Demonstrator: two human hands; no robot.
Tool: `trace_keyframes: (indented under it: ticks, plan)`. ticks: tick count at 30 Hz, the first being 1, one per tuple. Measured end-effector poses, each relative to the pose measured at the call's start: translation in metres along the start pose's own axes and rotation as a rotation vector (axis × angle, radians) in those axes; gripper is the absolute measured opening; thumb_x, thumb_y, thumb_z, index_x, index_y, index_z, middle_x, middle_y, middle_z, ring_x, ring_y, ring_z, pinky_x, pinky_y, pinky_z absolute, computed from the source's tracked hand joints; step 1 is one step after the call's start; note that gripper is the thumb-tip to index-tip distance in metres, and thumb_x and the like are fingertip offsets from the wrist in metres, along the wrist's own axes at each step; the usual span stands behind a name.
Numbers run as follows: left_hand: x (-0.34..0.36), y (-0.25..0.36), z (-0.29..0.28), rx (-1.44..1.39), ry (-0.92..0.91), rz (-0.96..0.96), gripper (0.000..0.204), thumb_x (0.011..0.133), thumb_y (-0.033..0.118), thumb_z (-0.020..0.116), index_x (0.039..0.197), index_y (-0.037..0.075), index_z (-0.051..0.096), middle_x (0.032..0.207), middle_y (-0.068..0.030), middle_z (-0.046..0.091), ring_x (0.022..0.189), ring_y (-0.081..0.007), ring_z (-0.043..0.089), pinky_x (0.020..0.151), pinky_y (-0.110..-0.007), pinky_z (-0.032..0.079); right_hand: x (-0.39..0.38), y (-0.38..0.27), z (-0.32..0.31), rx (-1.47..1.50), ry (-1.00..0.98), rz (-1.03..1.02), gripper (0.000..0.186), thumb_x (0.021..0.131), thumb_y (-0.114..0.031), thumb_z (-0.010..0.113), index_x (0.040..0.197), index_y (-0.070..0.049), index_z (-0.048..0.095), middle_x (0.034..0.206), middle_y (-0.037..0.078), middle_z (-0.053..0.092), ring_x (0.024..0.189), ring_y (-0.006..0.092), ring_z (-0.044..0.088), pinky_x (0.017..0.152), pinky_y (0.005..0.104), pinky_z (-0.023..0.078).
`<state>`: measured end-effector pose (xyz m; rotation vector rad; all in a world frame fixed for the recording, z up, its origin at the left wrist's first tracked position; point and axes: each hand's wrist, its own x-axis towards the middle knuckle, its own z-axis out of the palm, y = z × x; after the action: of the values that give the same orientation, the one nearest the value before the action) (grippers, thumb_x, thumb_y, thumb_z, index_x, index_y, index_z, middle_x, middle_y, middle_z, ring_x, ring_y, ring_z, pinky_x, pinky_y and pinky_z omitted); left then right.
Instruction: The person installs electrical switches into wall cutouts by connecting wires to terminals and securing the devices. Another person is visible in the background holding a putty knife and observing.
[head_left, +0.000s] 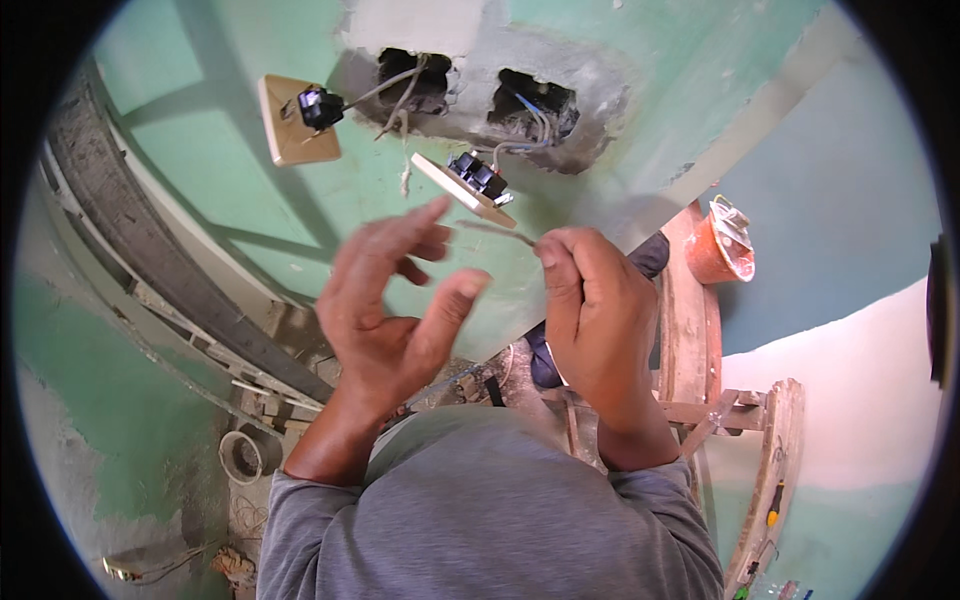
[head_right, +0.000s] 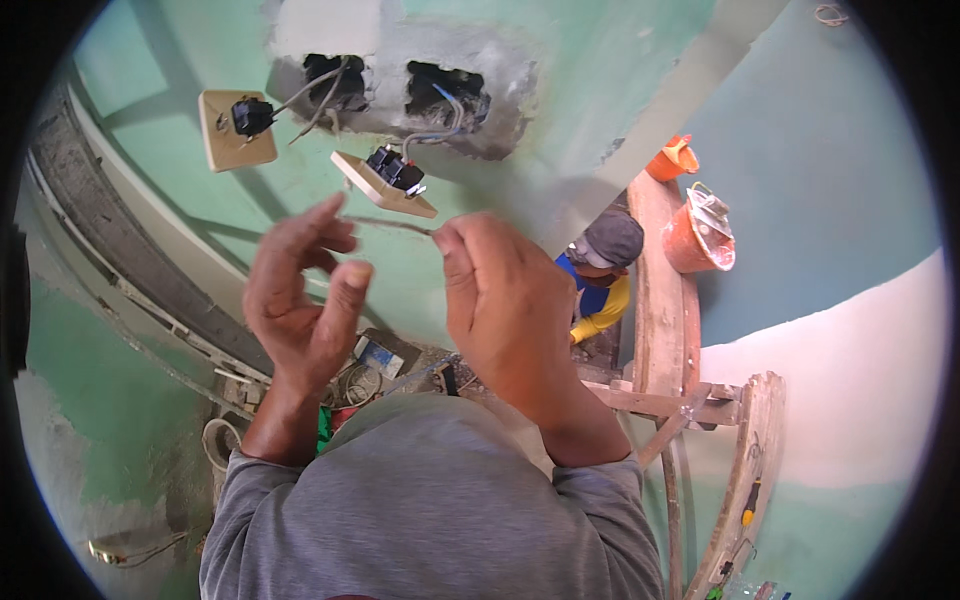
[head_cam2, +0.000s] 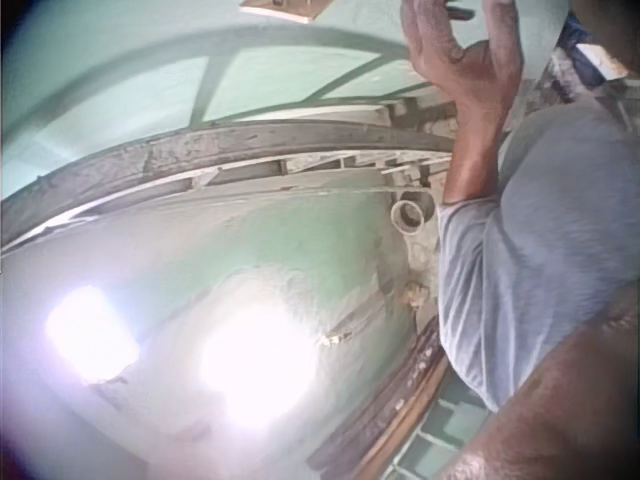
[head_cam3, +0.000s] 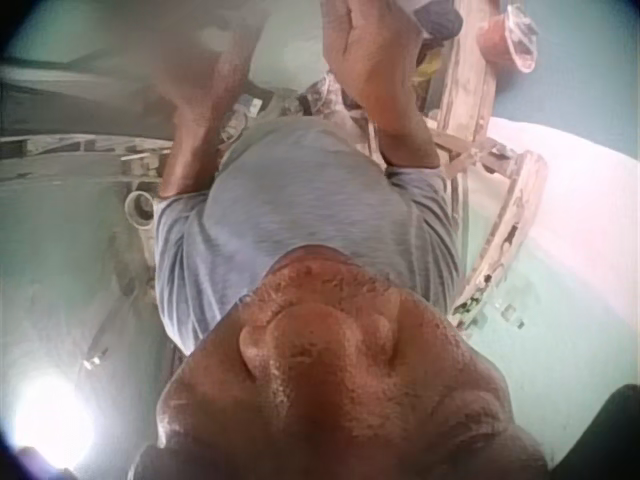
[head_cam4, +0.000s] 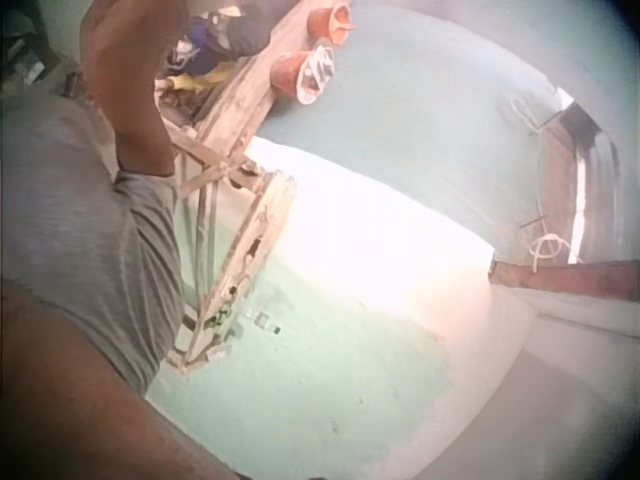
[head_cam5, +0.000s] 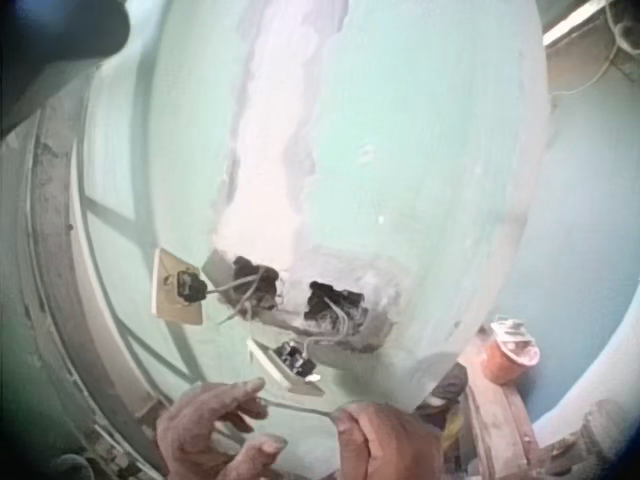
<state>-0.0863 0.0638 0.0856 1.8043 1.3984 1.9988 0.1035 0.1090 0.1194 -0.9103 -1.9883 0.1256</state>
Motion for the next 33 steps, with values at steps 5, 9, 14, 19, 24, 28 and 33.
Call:
trace_keyframes:
  ticks: [5,9,14,19,24,28,33]
  plan:
    - [-0.016,0.003,0.012,-0.241,0.01,-0.097,0.024,0.097,0.006,0.083,0.119,-0.003,0.078,0.109,-0.016,0.082,0.098,-0.0163,0.078,0.079,-0.03,0.064,-0.01,-0.016,0.007,0.025,-0.011,-0.138,0.01,0.102,-0.013,0.073,0.107,-0.007,0.067,0.091,0.01,0.074,0.077,0.0326,0.073,0.062,0.0439,0.056]
    - [-0.023,0.013,0.008,-0.282,0.061,-0.062,0.009,0.105,0.003,0.073,0.106,-0.005,0.075,0.105,-0.0143,0.081,0.098,-0.0152,0.076,0.084,-0.03,0.064,-0.018,-0.018,0.02,0.105,0.066,-0.161,0.013,0.101,-0.012,0.074,0.108,-0.006,0.066,0.089,0.01,0.074,0.078,0.0309,0.074,0.062,0.0433,0.058]
    - [-0.028,0.019,0.0,-0.438,0.065,-0.24,0.019,0.112,0.014,0.065,0.11,-0.004,0.07,0.107,-0.0115,0.076,0.096,-0.016,0.075,0.086,-0.032,0.063,-0.027,-0.019,0.026,0.198,0.021,-0.201,0.013,0.101,-0.013,0.073,0.109,-0.006,0.065,0.086,0.01,0.072,0.078,0.0304,0.074,0.063,0.0426,0.058]
    - [-0.032,0.016,0.003,-0.406,0.052,-0.262,0.023,0.113,0.019,0.065,0.111,-0.003,0.07,0.102,-0.0101,0.075,0.089,-0.0166,0.075,0.084,-0.033,0.063,-0.042,-0.017,0.024,0.256,-0.021,-0.156,0.015,0.102,-0.01,0.07,0.115,-0.004,0.065,0.089,0.012,0.073,0.079,0.0316,0.074,0.064,0.0431,0.058]
    - [-0.026,0.014,0.004,-0.325,0.08,-0.196,0.022,0.113,0.015,0.064,0.11,-0.006,0.07,0.105,-0.0122,0.074,0.091,-0.0192,0.077,0.083,-0.035,0.067,-0.058,-0.011,0.0,0.405,-0.143,-0.103,0.037,0.102,-0.005,0.067,0.14,-0.003,0.064,0.1,0.017,0.077,0.085,0.0348,0.077,0.069,0.0431,0.061]
    - [-0.026,0.02,0.017,-0.287,0.05,-0.081,0.02,0.112,0.011,0.064,0.11,-0.008,0.069,0.107,-0.0144,0.073,0.094,-0.0212,0.078,0.083,-0.036,0.069,-0.059,-0.007,-0.012,0.415,-0.175,0.03,0.04,0.102,-0.001,0.064,0.143,-0.004,0.065,0.104,0.019,0.078,0.09,0.0363,0.078,0.073,0.0435,0.062]
    - [-0.024,0.019,0.028,-0.262,0.038,0.056,0.017,0.111,0.007,0.063,0.112,-0.01,0.068,0.109,-0.0167,0.073,0.094,-0.0228,0.078,0.084,-0.037,0.07,-0.06,-0.003,-0.008,0.491,-0.068,0.1,0.033,0.104,-0.001,0.064,0.136,-0.002,0.07,0.092,0.017,0.075,0.075,0.0274,0.074,0.068,0.0363,0.057]
